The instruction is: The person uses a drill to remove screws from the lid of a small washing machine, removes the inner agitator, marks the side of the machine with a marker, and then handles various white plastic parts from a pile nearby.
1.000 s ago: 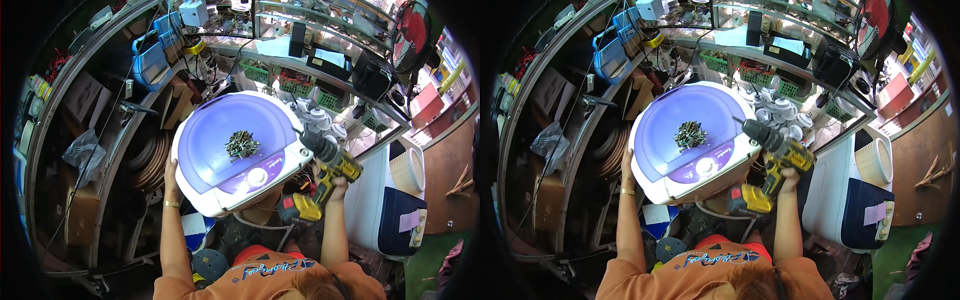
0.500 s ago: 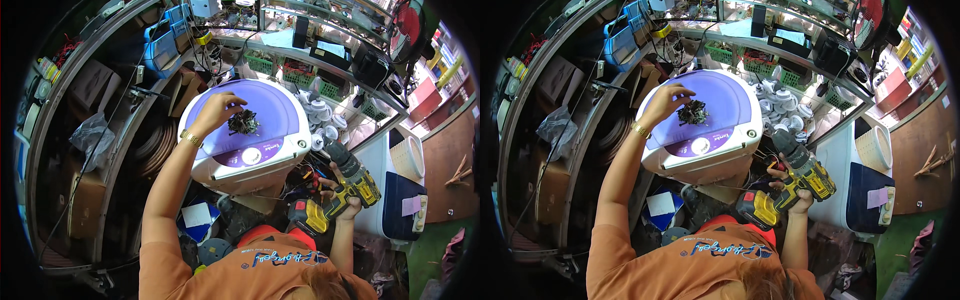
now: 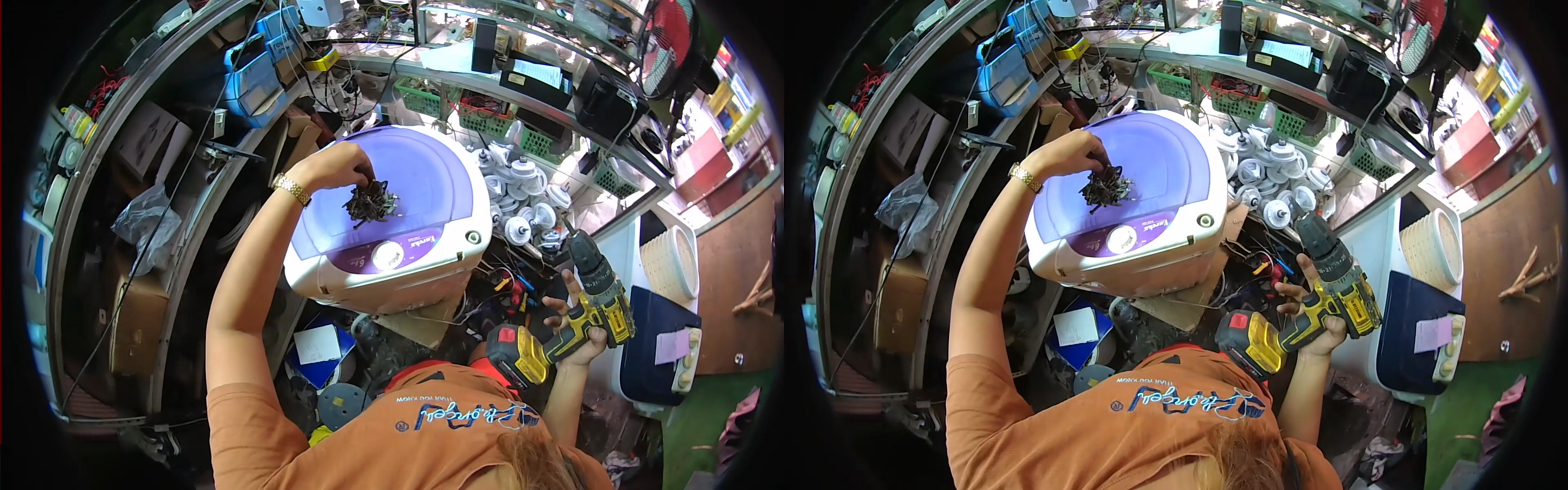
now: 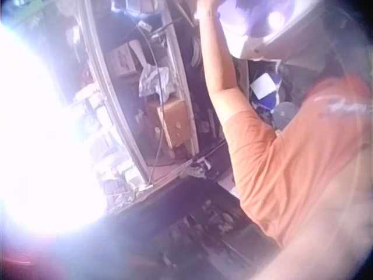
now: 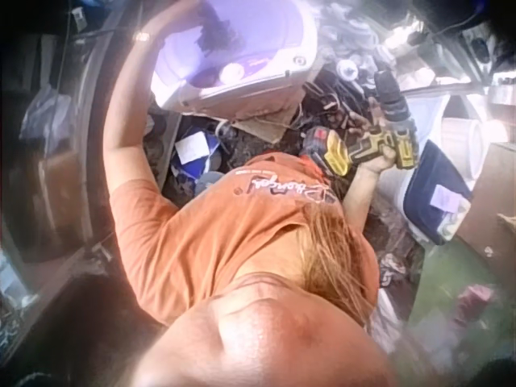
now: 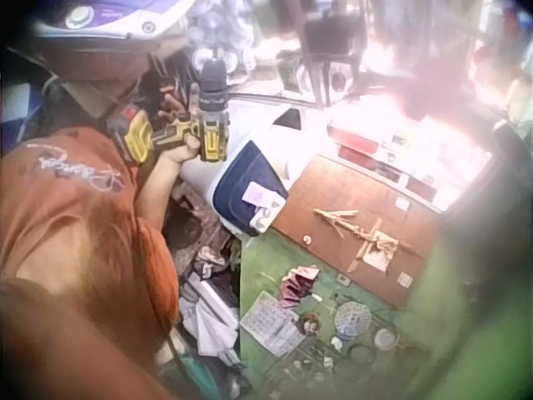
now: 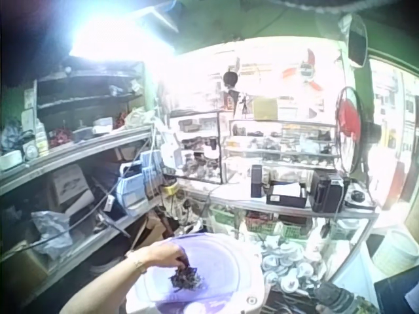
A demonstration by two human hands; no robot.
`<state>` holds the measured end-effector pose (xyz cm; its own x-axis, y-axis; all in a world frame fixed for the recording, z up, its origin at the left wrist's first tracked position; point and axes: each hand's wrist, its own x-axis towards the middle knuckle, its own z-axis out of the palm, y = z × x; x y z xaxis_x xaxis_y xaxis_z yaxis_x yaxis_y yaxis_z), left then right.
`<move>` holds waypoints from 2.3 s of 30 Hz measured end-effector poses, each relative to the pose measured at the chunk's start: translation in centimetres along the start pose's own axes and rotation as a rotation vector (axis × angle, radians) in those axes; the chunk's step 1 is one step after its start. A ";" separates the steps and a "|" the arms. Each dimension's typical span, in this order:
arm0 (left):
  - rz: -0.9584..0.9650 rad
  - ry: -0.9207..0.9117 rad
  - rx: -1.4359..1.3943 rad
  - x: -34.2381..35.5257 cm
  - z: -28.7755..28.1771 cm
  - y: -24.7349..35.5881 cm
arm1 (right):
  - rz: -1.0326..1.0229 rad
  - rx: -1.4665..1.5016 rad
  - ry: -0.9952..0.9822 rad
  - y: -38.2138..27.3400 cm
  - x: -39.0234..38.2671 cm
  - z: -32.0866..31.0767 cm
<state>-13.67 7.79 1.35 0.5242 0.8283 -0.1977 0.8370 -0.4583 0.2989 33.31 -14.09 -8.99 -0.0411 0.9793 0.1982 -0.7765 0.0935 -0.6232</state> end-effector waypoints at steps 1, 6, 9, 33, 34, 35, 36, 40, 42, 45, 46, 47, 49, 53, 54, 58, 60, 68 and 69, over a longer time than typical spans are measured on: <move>0.004 -0.022 0.003 0.4 0.0 0.2 | 0.012 0.004 -0.013 -0.3 1.0 -0.5; 0.048 0.098 0.066 0.3 0.6 0.9 | 0.098 0.019 -0.083 -2.2 6.8 -4.4; 0.079 0.211 0.042 0.3 1.4 1.9 | 0.146 0.024 -0.104 -4.5 10.2 -7.2; -0.443 0.970 -2.424 26.6 16.2 23.3 | 0.598 -0.402 -0.277 -6.5 23.1 -17.0; -0.453 0.959 -2.432 27.4 17.1 23.0 | 0.604 -0.404 -0.249 -6.3 23.0 -17.2; -0.422 0.919 -2.534 28.1 17.9 22.7 | 0.602 -0.417 -0.263 -5.8 23.0 -18.0; -0.389 0.883 -2.632 28.6 18.4 22.5 | 0.604 -0.418 -0.255 -5.5 23.0 -18.1; -0.444 0.879 -2.779 30.8 19.6 23.1 | 0.608 -0.425 -0.248 -4.3 22.7 -19.8; -0.542 0.837 -2.725 30.8 19.6 23.8 | 0.634 -0.405 -0.255 -3.4 22.7 -20.7; -0.578 0.892 -2.797 31.2 21.6 22.8 | 0.666 -0.376 -0.260 -2.9 22.6 -21.2; -0.585 0.894 -2.799 31.2 21.9 22.7 | 0.664 -0.370 -0.253 -2.8 22.6 -21.3; -0.592 0.925 -2.808 31.3 22.3 22.6 | 0.661 -0.364 -0.246 -2.6 22.5 -21.4; -0.602 0.952 -2.818 31.5 22.7 22.5 | 0.678 -0.367 -0.240 -2.4 22.5 -21.6; -0.549 0.935 -2.794 31.9 22.9 22.5 | 0.696 -0.357 -0.220 -1.9 22.5 -22.1; -0.562 0.933 -2.758 32.1 22.9 22.6 | 0.696 -0.358 -0.217 -1.9 22.5 -22.1; -0.624 1.057 -2.590 32.7 24.6 22.0 | 0.715 -0.344 -0.212 -1.8 23.2 -21.2; -0.602 1.226 -2.290 32.8 25.6 21.5 | 0.765 -0.361 -0.200 -1.7 23.5 -21.0; -0.392 1.305 -2.411 32.2 26.1 20.4 | 0.897 -0.081 -0.059 2.0 24.8 -22.0; -0.400 1.324 -2.437 32.2 26.7 19.7 | 0.874 -0.106 -0.074 2.4 25.1 -22.4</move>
<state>23.90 16.84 -24.00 -0.4188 0.7970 -0.4353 -0.8859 -0.2533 0.3885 44.47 14.76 -22.48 -0.6365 0.6944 -0.3358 -0.3858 -0.6636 -0.6410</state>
